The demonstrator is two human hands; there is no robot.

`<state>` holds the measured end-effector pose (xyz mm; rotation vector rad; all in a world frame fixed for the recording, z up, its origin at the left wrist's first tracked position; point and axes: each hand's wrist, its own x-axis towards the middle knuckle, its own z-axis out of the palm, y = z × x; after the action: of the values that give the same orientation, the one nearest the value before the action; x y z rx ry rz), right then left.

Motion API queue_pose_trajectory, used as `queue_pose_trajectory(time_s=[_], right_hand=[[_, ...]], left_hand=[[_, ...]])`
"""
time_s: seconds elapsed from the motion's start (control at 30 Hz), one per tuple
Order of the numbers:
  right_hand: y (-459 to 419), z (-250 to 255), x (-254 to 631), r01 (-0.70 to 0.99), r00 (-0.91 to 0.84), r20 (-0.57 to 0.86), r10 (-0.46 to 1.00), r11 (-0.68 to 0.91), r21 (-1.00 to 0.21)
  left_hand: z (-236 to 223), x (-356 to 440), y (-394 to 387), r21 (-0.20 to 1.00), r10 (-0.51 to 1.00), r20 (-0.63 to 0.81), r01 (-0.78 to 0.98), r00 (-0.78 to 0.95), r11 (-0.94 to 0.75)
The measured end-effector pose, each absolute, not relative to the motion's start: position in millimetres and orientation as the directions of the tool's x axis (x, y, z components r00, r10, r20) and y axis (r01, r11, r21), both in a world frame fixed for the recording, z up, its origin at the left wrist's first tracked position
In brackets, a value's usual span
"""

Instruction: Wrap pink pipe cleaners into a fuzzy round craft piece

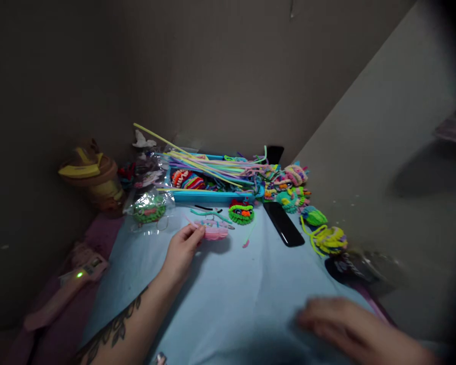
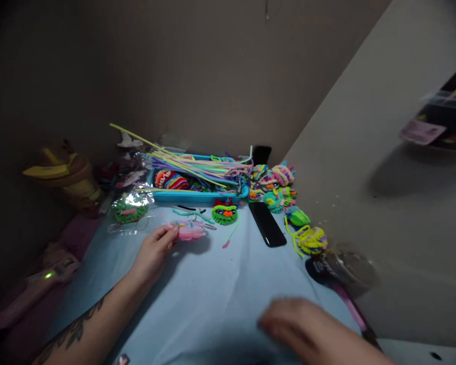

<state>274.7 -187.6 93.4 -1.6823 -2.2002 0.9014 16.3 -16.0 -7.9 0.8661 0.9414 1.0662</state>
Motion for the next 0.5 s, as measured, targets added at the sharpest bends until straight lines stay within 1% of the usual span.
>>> queue_pose_trajectory(time_s=[0.03,0.07,0.13,0.17,0.2,0.23,0.3,0.37,0.5], right_hand=[[-167,90,269,0.772,-0.283,-0.114,0.952,0.156,-0.616],[-145,84,260,0.741,-0.239,-0.015,0.971,0.172,-0.650],[-99,65,237,0.642,-0.114,0.223,0.968,0.243,-0.728],[-79,52,224,0.579,-0.080,0.302,0.950,0.291,-0.761],[-62,39,211,0.516,-0.062,0.336,0.940,0.318,-0.795],[-49,25,200,0.458,-0.052,0.342,0.938,0.326,-0.827],[-35,1,185,0.365,-0.041,0.295,0.955,0.289,-0.885],[-34,-15,179,0.256,-0.009,0.254,0.967,0.248,-0.934],[-41,-22,183,0.068,0.032,0.176,0.984,0.173,-0.983]], left_hand=[[-7,16,-16,0.933,0.965,-0.173,-0.283,0.196,0.225],[-6,15,-16,0.947,0.970,-0.154,-0.252,0.190,0.200],[-4,13,-16,0.966,0.975,-0.120,-0.205,0.188,0.159],[-4,12,-16,0.973,0.975,-0.102,-0.186,0.195,0.139],[-4,12,-15,0.979,0.976,-0.082,-0.167,0.202,0.117],[-4,12,-15,0.985,0.976,-0.061,-0.144,0.209,0.092],[-7,12,-14,0.995,0.978,-0.021,-0.090,0.208,0.040],[-9,13,-14,0.998,0.980,-0.012,-0.053,0.200,0.023],[-10,18,-15,0.986,0.970,-0.096,-0.114,0.222,0.123]])
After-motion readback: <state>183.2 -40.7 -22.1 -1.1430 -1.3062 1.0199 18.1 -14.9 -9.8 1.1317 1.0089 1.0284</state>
